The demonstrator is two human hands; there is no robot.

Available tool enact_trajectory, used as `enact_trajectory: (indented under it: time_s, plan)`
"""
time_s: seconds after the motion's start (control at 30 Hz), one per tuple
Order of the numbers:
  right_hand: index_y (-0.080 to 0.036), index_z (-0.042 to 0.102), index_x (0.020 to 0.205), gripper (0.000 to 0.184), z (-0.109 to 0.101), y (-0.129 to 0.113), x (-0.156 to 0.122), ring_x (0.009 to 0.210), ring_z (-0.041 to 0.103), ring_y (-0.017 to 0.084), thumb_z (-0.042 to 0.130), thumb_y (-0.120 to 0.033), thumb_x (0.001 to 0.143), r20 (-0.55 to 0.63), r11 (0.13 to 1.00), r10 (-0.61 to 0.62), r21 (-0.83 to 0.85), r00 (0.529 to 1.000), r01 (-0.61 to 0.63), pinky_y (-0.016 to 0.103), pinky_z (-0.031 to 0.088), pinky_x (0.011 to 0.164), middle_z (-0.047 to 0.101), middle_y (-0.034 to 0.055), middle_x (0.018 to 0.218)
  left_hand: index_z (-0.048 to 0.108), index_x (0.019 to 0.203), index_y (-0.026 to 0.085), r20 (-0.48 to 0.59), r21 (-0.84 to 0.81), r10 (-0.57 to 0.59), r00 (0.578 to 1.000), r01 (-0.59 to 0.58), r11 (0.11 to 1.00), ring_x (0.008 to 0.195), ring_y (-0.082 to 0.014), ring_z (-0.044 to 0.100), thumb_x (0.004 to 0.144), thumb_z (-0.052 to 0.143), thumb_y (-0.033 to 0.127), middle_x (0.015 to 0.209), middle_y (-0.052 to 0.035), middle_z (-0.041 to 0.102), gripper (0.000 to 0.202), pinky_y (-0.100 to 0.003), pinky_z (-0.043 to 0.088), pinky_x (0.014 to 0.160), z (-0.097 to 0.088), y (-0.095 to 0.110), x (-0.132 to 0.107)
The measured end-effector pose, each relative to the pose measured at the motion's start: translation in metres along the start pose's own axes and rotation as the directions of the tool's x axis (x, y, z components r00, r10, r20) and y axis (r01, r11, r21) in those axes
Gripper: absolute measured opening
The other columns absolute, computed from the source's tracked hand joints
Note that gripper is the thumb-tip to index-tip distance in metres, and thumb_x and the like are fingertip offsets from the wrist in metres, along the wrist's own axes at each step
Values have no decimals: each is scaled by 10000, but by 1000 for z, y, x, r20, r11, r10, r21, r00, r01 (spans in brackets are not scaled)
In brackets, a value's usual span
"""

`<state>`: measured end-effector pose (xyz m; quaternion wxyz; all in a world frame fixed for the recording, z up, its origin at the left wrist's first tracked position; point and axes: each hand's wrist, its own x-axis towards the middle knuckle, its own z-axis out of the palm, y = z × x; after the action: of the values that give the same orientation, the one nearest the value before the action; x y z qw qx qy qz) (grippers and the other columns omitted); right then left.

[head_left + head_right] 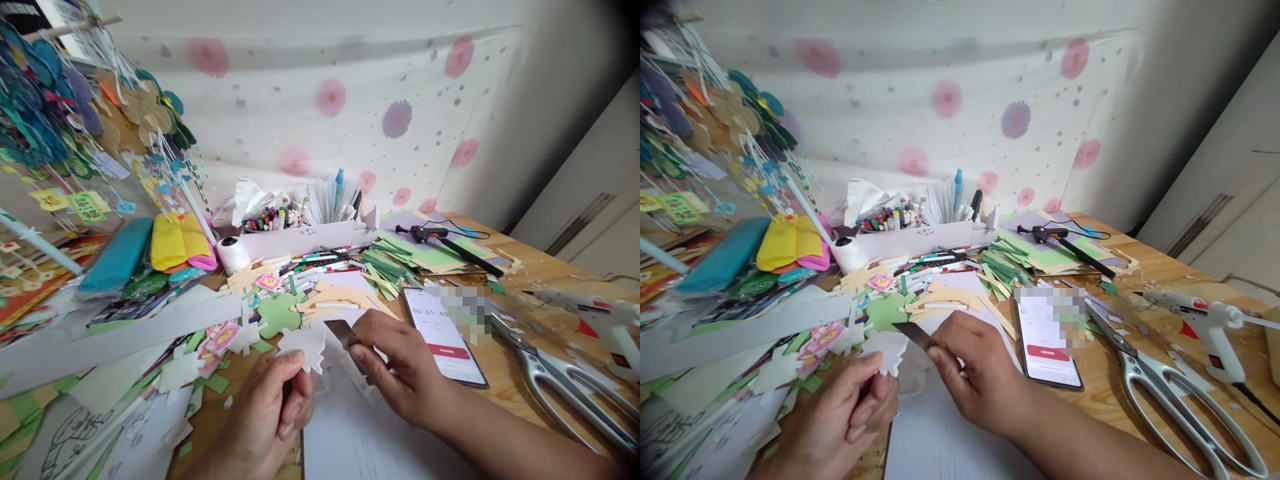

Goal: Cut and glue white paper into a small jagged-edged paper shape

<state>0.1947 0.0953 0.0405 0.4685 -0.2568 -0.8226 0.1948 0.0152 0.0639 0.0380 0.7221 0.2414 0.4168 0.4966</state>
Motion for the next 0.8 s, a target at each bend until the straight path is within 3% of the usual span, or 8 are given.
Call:
enact_trajectory:
  time_s: [0.1,0.43,0.8]
  plan:
    - [-151,549,818,112,0,0,-2,662,490,149,470,-95,875,12,996,-11,-88,1000,12,259,410,583,548,54,720,619,447,146,-30,3,-2,1000,2,1000,283,-18,277,596,749,419,275,70,400,337,-189,198,377,0,-2,-1]
    - [-125,586,883,106,5,-2,-3,663,534,165,495,-80,855,3,960,-86,-266,996,84,273,438,580,603,79,749,653,507,138,24,4,6,1000,-6,1000,285,-22,332,648,724,438,300,58,448,339,-187,224,386,4,-10,-5]
    - [-131,582,857,163,6,-8,-5,644,504,177,433,-66,865,50,890,-152,-427,987,159,281,395,554,595,79,729,623,500,150,63,6,-12,998,12,1000,303,-32,254,716,655,429,298,64,405,355,-208,205,399,1,-12,-6]
